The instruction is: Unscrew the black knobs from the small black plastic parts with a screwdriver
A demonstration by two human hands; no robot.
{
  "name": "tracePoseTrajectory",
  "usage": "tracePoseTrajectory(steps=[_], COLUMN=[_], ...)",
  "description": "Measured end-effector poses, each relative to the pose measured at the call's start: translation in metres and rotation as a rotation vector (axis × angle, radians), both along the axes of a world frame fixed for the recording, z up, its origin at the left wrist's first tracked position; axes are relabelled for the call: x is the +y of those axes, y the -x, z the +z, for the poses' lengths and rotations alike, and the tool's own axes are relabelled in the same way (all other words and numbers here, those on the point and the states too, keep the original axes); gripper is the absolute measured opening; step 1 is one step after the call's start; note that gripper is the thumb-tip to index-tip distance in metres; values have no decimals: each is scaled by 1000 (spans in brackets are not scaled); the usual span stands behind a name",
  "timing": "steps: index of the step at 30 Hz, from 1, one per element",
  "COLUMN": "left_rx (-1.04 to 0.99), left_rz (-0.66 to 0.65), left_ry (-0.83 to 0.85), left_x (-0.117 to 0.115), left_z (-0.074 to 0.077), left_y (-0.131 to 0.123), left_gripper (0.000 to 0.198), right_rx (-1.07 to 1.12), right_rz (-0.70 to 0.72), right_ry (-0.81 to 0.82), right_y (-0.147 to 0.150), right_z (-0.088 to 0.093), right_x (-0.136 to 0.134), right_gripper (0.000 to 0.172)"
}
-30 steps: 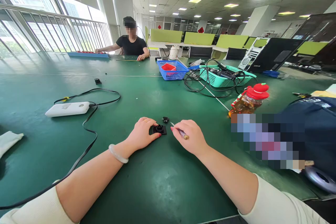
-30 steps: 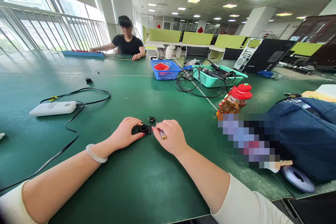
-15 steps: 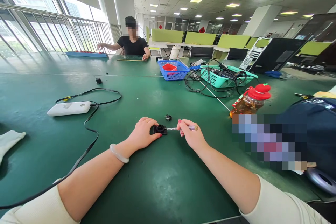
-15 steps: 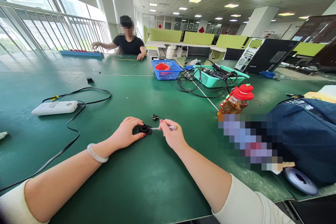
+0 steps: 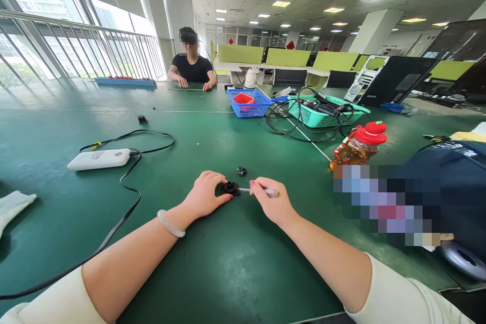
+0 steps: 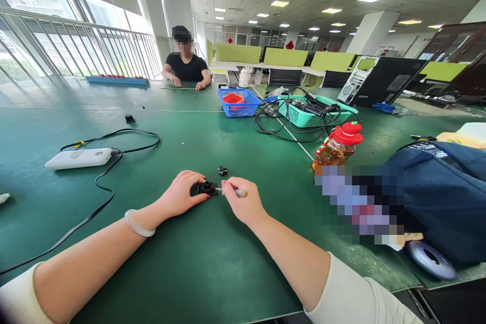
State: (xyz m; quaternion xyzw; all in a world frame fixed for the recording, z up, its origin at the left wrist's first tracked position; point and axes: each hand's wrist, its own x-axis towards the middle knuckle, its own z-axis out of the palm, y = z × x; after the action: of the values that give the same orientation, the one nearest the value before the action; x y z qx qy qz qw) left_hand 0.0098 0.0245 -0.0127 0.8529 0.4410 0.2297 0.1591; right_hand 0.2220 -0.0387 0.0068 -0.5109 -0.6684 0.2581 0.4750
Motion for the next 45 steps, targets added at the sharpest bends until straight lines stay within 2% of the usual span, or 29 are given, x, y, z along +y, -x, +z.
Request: tracePoseTrajectory(steps=[4, 7, 10, 15, 17, 25, 32, 38, 42, 45], left_rx=[6, -2, -13, -22, -31, -13, -29, -18, -3, 2], left_rz=[3, 6, 2, -3, 3, 4, -14, -5, -10, -9], left_ry=[15, 18, 9, -1, -5, 7, 0, 1, 1, 2], left_x=[0, 0, 1, 1, 2, 1, 3, 4, 4, 5], left_z=[1, 1, 0, -3, -4, -2, -4, -4, -5, -5], left_y=[0, -1, -1, 0, 0, 0, 1, 1, 1, 1], left_gripper=[32, 33, 31, 31, 31, 33, 34, 35, 38, 40], right_rx=[240, 194, 11, -386, -455, -171, -254, -211, -246, -291], right_rz=[-60, -35, 16, 174, 217, 164, 236, 250, 310, 317], right_ry=[205, 209, 92, -227, -267, -95, -84, -161, -177, -129], right_y=[-7, -8, -5, 5, 5, -6, -5, -3, -1, 0], right_z=[-6, -5, 1, 6, 5, 5, 8, 8, 6, 4], right_x=[11, 12, 3, -10, -11, -3, -5, -9, -11, -9], right_gripper=[44, 45, 43, 32, 27, 37, 34, 33, 25, 21])
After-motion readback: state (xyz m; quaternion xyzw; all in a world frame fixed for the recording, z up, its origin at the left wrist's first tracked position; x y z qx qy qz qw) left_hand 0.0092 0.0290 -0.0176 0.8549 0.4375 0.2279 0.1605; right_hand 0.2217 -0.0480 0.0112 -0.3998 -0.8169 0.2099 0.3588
